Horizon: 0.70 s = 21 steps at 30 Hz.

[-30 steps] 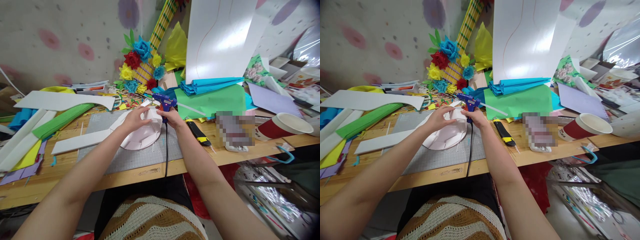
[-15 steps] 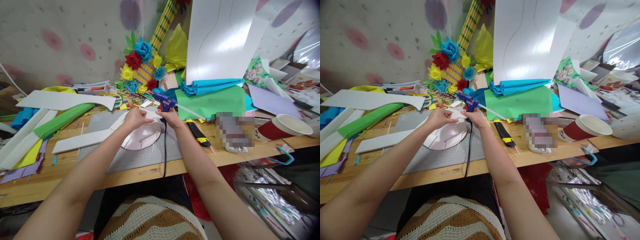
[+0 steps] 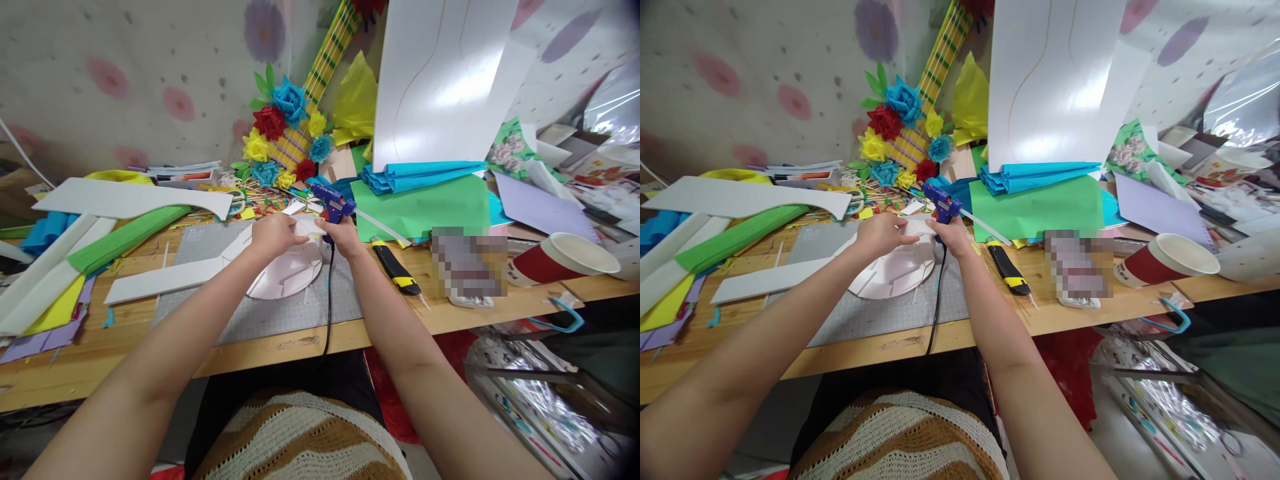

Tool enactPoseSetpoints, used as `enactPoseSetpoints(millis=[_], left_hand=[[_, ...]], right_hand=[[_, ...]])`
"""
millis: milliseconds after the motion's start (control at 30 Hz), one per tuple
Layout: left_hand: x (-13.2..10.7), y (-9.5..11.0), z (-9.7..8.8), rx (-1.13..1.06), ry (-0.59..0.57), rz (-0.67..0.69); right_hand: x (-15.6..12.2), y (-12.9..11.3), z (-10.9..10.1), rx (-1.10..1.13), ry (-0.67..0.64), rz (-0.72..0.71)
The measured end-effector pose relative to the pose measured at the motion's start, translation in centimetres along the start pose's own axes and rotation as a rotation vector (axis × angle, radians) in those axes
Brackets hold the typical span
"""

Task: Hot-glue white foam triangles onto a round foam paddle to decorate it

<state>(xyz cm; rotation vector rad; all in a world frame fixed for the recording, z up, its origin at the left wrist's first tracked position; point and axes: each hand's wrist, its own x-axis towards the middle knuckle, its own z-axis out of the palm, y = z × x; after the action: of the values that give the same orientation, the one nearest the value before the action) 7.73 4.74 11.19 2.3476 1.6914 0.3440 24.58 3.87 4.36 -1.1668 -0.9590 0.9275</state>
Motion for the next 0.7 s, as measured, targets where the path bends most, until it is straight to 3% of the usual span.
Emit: enactPoseSetpoints(millis=[133, 233, 333, 533, 700], left_hand=[[-0.1, -1.2, -0.5, -0.461, -0.214, -0.044], [0.0, -2.2, -0.6, -0.891, -0.449, -0.150], [0.0, -2.8, -0.3, -1.144, -0.583, -0.262], [-0.7, -2.9, 0.2, -1.433, -0.613, -0.490], [-1.0, -4.2, -0.6, -1.402, -0.508, -0.450]], right_hand=[[-0.2, -0.1, 0.3, -0.038, 0.005, -0.019], [-0.5, -0.4, 0.6, -0.049, -0.031, -0.019], [-0.7, -0.6, 0.8, -0.042, -0.050, -0.023], [-0.9, -0.8, 1.2, -0.068, -0.047, -0.076], [-0.4, -0.8, 1.1, -0.132, 0.011, -0.096]])
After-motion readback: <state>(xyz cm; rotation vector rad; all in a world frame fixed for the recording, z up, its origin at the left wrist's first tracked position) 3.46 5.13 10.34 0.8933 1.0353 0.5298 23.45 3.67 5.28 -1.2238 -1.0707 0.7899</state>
